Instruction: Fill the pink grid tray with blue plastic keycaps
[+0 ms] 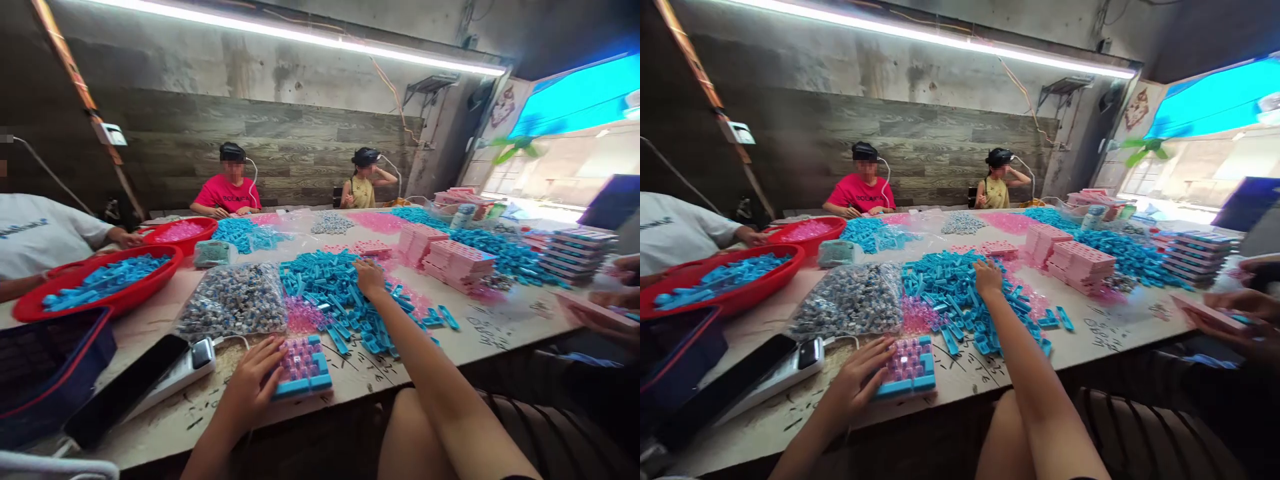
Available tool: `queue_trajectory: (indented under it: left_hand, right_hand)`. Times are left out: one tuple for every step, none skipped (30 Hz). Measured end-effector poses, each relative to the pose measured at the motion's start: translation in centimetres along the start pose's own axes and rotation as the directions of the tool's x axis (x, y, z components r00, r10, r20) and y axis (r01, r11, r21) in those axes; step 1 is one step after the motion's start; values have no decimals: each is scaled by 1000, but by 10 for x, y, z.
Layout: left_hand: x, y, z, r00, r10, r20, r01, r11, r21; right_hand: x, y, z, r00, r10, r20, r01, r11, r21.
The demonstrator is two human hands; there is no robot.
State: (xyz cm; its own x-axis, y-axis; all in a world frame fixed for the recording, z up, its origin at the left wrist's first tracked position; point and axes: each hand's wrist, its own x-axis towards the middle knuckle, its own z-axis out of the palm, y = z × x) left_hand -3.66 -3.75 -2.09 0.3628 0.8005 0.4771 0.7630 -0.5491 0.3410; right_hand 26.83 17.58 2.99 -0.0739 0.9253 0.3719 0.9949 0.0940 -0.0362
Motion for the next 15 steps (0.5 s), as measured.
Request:
queue_trajectory:
  left_hand:
    - [0,2,-2,1000,-13,13,13,1000,-10]
    - [0,4,-4,999,-29,33,30,999,-22]
    - [2,6,-9,997,-45,59,47,998,-38]
    - [5,7,-15,994,-61,92,66,996,-56]
    - [11,7,-22,990,-75,122,84,994,-72]
    - [19,6,-30,986,-96,137,108,991,-80]
    - [29,3,-38,984,-125,126,134,989,-67]
    - [42,-2,-46,986,-149,79,151,988,-27]
    - [55,-9,-53,985,-167,43,166,986,35]
    - [69,-17,-58,981,-192,25,189,977,98]
    - [83,-27,-62,976,-215,18,211,969,129]
    - [94,-38,-64,972,-235,19,229,961,154]
    - [104,-48,-63,967,-253,27,244,953,177]
    - [110,-58,-62,963,-268,32,257,946,198]
    - [114,-67,-59,960,-278,33,264,939,218]
  right_hand:
    - [5,-2,2,1000,-21,23,21,1000,-9]
    - [10,-4,5,998,-43,46,44,999,-17]
    - [13,-5,7,996,-62,67,64,998,-24]
    - [15,-7,9,993,-80,83,83,996,-33]
    - [16,-7,11,991,-96,95,100,994,-43]
    - [16,-8,11,988,-112,102,118,992,-53]
    - [16,-8,11,986,-130,106,137,988,-64]
    - [15,-8,11,983,-151,108,159,985,-73]
    - [13,-8,10,979,-171,107,180,980,-80]
    - [13,-8,9,976,-190,105,199,976,-86]
    - [12,-8,9,973,-209,103,218,972,-90]
    - [12,-8,9,970,-222,99,231,969,-91]
    - [12,-7,10,968,-233,92,242,966,-93]
    - [12,-6,11,966,-245,84,252,963,-99]
    - [12,-5,13,964,-256,71,263,958,-114]
